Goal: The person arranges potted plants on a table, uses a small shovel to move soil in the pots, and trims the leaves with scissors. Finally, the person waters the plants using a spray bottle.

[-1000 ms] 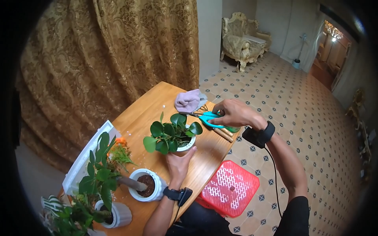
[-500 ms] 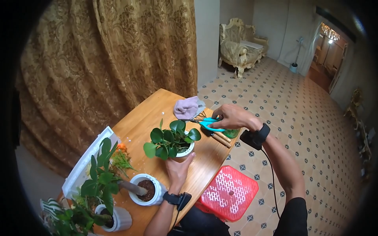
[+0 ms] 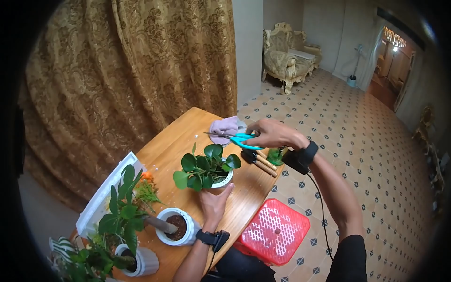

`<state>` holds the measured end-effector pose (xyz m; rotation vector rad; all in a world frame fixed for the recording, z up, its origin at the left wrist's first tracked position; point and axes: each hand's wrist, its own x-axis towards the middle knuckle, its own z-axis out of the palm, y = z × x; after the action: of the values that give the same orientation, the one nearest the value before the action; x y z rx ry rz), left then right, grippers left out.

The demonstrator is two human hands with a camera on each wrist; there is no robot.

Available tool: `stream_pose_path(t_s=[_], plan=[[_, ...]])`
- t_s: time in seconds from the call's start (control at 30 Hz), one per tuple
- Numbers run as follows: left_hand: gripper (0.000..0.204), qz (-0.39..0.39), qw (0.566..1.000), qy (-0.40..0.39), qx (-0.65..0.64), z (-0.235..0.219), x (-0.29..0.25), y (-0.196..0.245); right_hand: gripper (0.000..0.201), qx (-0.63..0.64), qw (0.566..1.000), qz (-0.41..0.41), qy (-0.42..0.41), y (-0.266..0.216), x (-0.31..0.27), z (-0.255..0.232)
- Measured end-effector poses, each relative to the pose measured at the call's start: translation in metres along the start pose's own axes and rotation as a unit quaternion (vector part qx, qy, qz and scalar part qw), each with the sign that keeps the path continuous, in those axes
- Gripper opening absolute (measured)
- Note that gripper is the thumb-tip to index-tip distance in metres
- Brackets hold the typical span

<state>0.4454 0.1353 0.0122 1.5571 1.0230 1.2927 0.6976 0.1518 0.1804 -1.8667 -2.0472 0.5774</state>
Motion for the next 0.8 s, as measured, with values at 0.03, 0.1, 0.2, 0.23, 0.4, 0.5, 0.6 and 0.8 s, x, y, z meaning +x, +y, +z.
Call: stream_pose_path(t_s=[0.03,0.1,0.2,0.23,0.4,0.5,0.6,0.8], plan=[[0.056,0.005,1.000,0.002,-0.006,0.002,0.000,0.003,0.065,-0.019,1.000,-0.005,-0.007,-0.005,0.004,-0.001],[0.057,0.005,1.000,0.003,-0.002,0.001,0.000,-0.005,0.065,-0.007,0.999,-0.017,-0.026,-0.007,0.016,0.005],[0.058,0.001,1.000,0.005,0.006,0.002,0.000,-0.008,0.066,0.007,0.998,-0.010,-0.059,-0.016,0.027,0.004],[0.058,-0.004,1.000,0.006,0.010,0.003,0.001,-0.008,0.065,0.010,0.998,-0.023,-0.063,-0.017,0.030,0.005],[0.059,0.005,1.000,0.005,0.014,0.002,-0.001,-0.004,0.063,0.026,0.995,-0.039,-0.088,-0.003,0.045,0.013],[0.059,0.004,1.000,0.002,0.012,0.002,0.000,-0.007,0.061,0.000,0.994,-0.049,-0.101,0.004,0.048,0.014],[0.060,0.008,1.000,0.006,0.018,0.002,0.000,-0.006,0.058,0.010,0.994,-0.057,-0.096,0.003,0.046,0.014],[0.065,0.000,1.000,0.007,0.030,0.002,0.000,0.001,0.052,0.052,0.992,-0.058,-0.099,0.002,0.038,0.010]])
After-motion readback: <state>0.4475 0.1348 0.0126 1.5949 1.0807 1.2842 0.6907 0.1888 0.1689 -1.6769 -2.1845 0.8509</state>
